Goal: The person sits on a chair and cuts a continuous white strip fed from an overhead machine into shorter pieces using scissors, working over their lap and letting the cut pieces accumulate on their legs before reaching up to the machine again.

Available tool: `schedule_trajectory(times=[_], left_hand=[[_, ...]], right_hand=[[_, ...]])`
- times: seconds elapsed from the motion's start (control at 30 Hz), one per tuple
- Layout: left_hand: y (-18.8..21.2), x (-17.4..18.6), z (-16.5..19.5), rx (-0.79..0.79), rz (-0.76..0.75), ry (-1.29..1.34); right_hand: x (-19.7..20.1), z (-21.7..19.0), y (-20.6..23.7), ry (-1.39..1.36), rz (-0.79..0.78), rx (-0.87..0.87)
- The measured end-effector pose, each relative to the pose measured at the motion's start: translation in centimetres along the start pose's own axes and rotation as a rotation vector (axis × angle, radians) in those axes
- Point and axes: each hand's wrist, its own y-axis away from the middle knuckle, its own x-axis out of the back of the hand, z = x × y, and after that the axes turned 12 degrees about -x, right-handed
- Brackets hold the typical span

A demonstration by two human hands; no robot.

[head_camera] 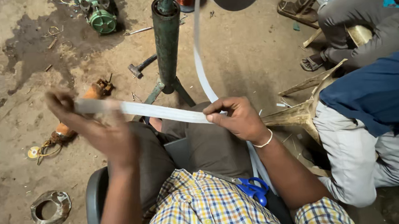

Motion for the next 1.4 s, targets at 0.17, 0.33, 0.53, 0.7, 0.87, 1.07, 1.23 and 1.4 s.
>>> schedule_trajectory(times=[0.17, 0.33, 0.53, 0.7, 0.87, 1.07, 1.23, 1.4], left_hand=[[1.7, -2.2, 1.8, -0.094, -0.791, 0.223], [4.0, -3.7, 0.3, 0.368, -0.893, 0.616], [6.5, -4.6, -2.1, 0.636, -0.879, 0.723], [7.3, -4.5, -4.0, 0.964, -0.62, 0.893], [6.6, -4.4, -5.3, 1.061, -0.493, 0.904], [5.2, -4.2, -5.1, 1.2, -0.331, 0.997], [4.8, -3.2, -4.7, 1.168, -0.271, 1.103], [4.6, -2.5, -4.9, 1.169, -0.256, 1.048]], right_hand=[[-0.4, -1.5, 0.3, 0.243, -0.036, 0.088], [-1.5, -2.8, 0.5, 0.397, -0.02, 0.18], [-1.8, -2.8, 0.6, 0.542, 0.021, 0.226], [0.2, 0.6, 6.4, 0.854, 0.317, 0.353], [0.7, 7.4, 13.7, 1.106, -0.206, -0.45], [0.8, 11.6, 15.7, 0.745, -0.052, -0.574], [1.8, 12.0, 16.0, 0.657, -0.062, -0.842], [3.4, 10.7, 15.1, 0.018, -0.137, -0.727]])
